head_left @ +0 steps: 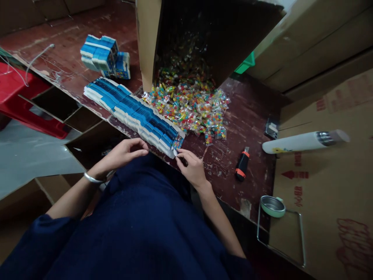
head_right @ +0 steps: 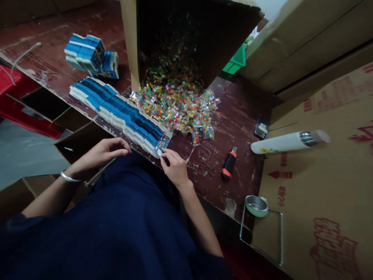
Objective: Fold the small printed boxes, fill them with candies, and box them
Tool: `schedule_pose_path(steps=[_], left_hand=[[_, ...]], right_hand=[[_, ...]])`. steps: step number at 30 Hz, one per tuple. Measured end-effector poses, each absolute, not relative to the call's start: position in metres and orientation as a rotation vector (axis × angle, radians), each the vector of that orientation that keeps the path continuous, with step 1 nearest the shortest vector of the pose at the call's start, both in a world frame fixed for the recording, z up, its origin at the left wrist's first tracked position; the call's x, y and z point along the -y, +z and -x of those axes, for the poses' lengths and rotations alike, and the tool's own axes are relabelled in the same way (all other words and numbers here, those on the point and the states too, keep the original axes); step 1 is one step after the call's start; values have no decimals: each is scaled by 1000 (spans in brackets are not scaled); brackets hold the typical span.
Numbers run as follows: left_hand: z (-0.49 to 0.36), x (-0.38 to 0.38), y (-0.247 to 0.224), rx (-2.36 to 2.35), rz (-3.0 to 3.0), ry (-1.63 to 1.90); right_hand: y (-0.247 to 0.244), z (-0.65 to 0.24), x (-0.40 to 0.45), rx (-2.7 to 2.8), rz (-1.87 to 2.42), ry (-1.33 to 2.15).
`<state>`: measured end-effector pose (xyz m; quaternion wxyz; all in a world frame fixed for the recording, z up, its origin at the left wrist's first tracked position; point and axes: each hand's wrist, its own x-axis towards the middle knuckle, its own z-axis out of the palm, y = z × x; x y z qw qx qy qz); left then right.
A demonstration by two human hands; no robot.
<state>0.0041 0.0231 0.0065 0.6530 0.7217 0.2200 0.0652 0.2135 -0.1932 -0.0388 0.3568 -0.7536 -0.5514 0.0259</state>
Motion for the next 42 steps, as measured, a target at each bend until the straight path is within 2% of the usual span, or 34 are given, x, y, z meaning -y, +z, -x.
schedule_pose_path(steps=[4, 8, 12, 18, 23, 29, 32, 38, 42], left_hand=[[-41, 14, -10, -441, -1051, 49], [-65, 33, -16, -371, -696, 49], [-65, 27, -8, -335, -687, 81], [-52, 20, -1, -227, -881, -77], [-49, 24, -3, -222, -1016, -164], [-56, 34, -11, -389, -1016, 130], [-60, 44, -16, -450, -1023, 280], [-57, 56, -25, -519, -1232, 655], [-52, 54, -25, -426, -1483, 640]], right_hand=[[-22, -200, 202, 1366, 1884, -341], [-10, -177, 204, 1568, 1715, -384], [-2, -170, 201, 1610, 1603, -93], [18, -188, 192, 1385, 1745, 449], [26, -195, 190, 1233, 1668, 683], [9, -182, 187, 803, 1666, 477], [-4, -170, 183, 725, 1664, 526], [-21, -163, 172, 648, 1626, 333], [-31, -167, 170, 753, 1616, 181]])
